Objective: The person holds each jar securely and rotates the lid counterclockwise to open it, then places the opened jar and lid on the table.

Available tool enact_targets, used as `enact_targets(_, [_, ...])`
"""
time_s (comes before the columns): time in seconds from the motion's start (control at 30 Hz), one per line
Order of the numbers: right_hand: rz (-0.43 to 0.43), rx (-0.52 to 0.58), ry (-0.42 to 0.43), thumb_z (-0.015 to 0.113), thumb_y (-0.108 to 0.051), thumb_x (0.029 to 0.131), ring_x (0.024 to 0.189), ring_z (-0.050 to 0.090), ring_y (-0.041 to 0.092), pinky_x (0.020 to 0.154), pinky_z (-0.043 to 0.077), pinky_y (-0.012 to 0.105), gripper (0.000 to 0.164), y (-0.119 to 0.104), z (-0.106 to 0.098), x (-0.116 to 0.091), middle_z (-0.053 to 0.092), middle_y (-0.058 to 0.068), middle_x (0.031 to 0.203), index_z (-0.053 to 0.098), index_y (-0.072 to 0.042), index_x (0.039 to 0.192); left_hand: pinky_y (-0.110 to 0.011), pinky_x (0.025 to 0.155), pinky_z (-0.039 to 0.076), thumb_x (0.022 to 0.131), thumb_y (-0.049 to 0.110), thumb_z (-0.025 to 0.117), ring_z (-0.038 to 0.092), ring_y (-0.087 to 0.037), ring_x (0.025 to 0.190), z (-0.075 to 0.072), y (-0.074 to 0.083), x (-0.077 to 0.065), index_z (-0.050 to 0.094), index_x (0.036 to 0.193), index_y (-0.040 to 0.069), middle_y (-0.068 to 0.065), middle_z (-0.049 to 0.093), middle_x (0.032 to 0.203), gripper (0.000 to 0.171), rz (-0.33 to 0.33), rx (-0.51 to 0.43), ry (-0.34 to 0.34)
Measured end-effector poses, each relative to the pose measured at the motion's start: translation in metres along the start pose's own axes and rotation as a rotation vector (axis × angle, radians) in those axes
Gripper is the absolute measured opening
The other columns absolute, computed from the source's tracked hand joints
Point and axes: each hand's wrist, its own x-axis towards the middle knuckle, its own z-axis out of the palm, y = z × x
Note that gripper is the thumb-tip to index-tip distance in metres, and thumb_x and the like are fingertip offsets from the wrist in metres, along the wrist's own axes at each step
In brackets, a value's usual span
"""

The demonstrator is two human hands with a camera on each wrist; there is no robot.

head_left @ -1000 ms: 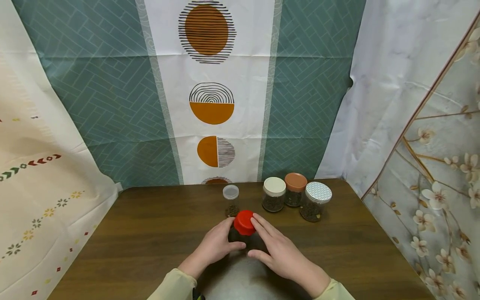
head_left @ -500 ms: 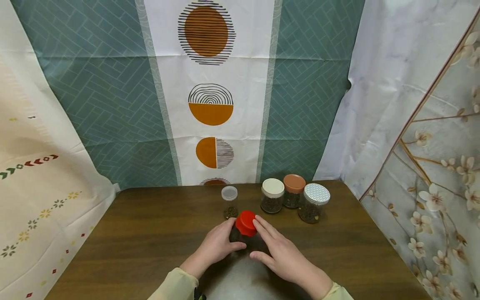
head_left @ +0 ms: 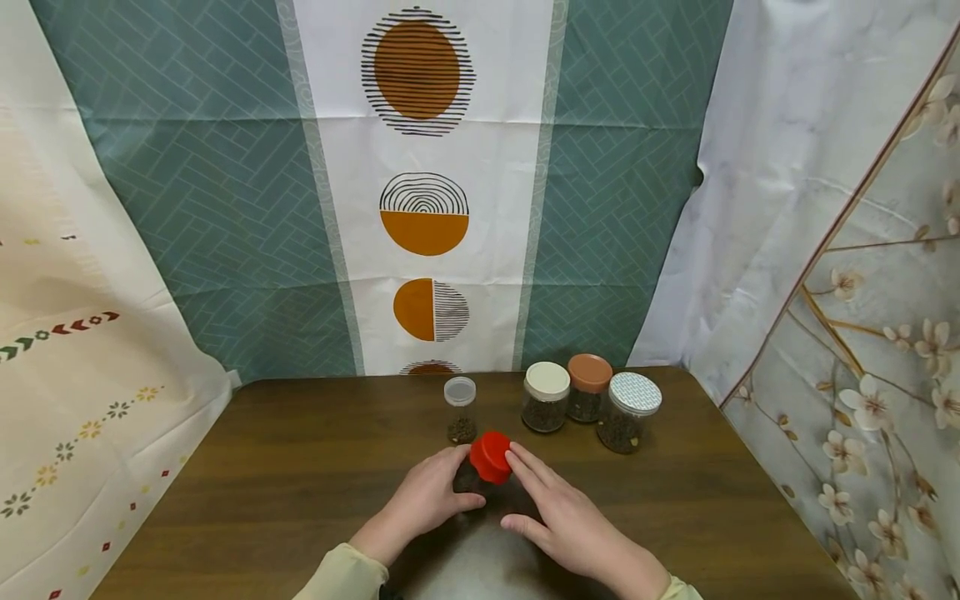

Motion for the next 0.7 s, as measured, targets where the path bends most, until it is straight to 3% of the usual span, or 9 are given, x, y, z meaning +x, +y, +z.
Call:
enact_targets(0.4, [0.010, 0.041, -0.028, 0.064, -0.056, 0.109, 0.161, 0.034, 0.038, 0.114, 0.043, 0.069, 0.080, -0.009, -0.003, 0.001, 0.031, 0.013, 0.179, 0.038, -0.015, 0.173, -0.058, 0.102, 0.056, 0.087, 0.027, 0.097, 0.072, -0.034, 0.118, -0.009, 0.001, -0.011, 0.063, 0.140, 0.004, -0.012, 0.074, 0.132, 0.068, 0.019, 0.043, -0.028])
enact_targets(0.7, [-0.004, 0.005, 0.010, 0.063, -0.054, 0.110, 0.150, 0.052, 0.035, 0.111, 0.049, 0.062, 0.075, -0.013, -0.006, 0.009, 0.047, 0.010, 0.169, 0.042, -0.015, 0.170, -0.054, 0.100, 0.058, 0.087, 0.028, 0.097, 0.072, -0.031, 0.118, -0.009, 0.001, -0.023, 0.064, 0.140, 0.004, -0.012, 0.073, 0.131, 0.067, 0.051, 0.098, -0.007])
